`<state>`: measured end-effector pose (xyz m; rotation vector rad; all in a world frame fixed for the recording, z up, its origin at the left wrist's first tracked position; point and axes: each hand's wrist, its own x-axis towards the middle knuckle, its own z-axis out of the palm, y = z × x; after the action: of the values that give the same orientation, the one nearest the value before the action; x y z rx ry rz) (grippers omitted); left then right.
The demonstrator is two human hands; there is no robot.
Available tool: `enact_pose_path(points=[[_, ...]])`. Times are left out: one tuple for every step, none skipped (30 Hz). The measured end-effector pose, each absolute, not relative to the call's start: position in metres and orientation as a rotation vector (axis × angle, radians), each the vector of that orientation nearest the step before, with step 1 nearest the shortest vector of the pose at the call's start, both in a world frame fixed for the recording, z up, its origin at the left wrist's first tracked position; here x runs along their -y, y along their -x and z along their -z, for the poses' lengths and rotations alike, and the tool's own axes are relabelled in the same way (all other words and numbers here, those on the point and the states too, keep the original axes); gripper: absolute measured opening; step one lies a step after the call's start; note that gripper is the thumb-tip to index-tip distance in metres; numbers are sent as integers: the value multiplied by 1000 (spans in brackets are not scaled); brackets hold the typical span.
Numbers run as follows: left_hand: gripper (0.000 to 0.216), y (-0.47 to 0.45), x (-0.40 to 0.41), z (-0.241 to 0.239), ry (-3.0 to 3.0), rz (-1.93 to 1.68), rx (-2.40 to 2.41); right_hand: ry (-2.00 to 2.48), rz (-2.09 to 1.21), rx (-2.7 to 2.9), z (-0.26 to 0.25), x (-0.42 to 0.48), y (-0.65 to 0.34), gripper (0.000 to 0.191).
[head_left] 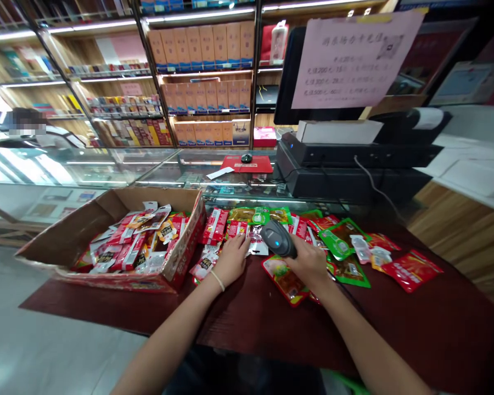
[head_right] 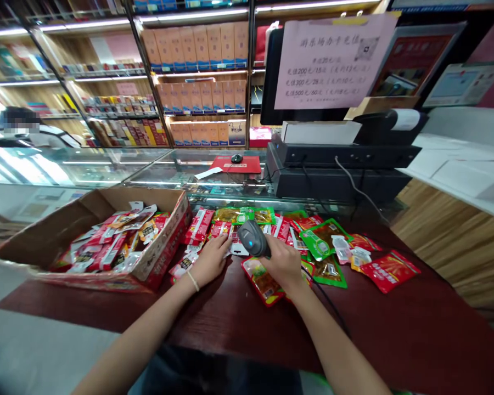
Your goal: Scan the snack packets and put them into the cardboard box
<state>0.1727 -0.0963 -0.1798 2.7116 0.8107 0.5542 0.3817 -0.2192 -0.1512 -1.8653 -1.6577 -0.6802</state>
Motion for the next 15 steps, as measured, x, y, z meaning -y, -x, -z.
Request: enact_pose_path(points=[[60,-171,95,180,-2631,-593,-776,1861,672,1653,151,220,-380,40],[59,-169,93,180,-2533,-646,-745,1868,656,1639,152,221,-378,40],[56,-167,91,178,-2418,-713,-718,1886,637,1617,152,221,-376,41],[54,-165,90,175,-2289,-794,-693,1909,620,1596,152,222,-374,41],[51,-164,89,171,-2150,-877,-668,1932,606,1581,152,222,-372,41],[48,-164,90,166,-2006,-953,-648,1948,599,1575,152,222,-371,41],[44,-164,91,162,-1857,-1020,-639,1952,599,1577,152,223,-371,41],[41,-164,92,157,-1705,-1074,-645,1944,603,1584,152,223,-370,41],[39,-165,94,153,-1549,-1107,-665,1928,610,1592,152,223,-369,41],[39,-167,95,150,-1394,-1116,-694,1907,616,1604,152,223,-368,40],[41,-168,96,148,-1245,-1100,-712,1883,622,1618,151,223,-367,40],[45,-169,95,147,-1105,-1069,-709,1858,627,1637,151,223,-365,40],[47,-169,95,146,-981,-1032,-681,1836,632,1659,151,223,-363,40],[49,-169,93,147,-874,-996,-631,1816,636,1684,151,223,-361,40],[49,-169,90,147,-784,-970,-570,1797,637,1712,151,223,-358,40]])
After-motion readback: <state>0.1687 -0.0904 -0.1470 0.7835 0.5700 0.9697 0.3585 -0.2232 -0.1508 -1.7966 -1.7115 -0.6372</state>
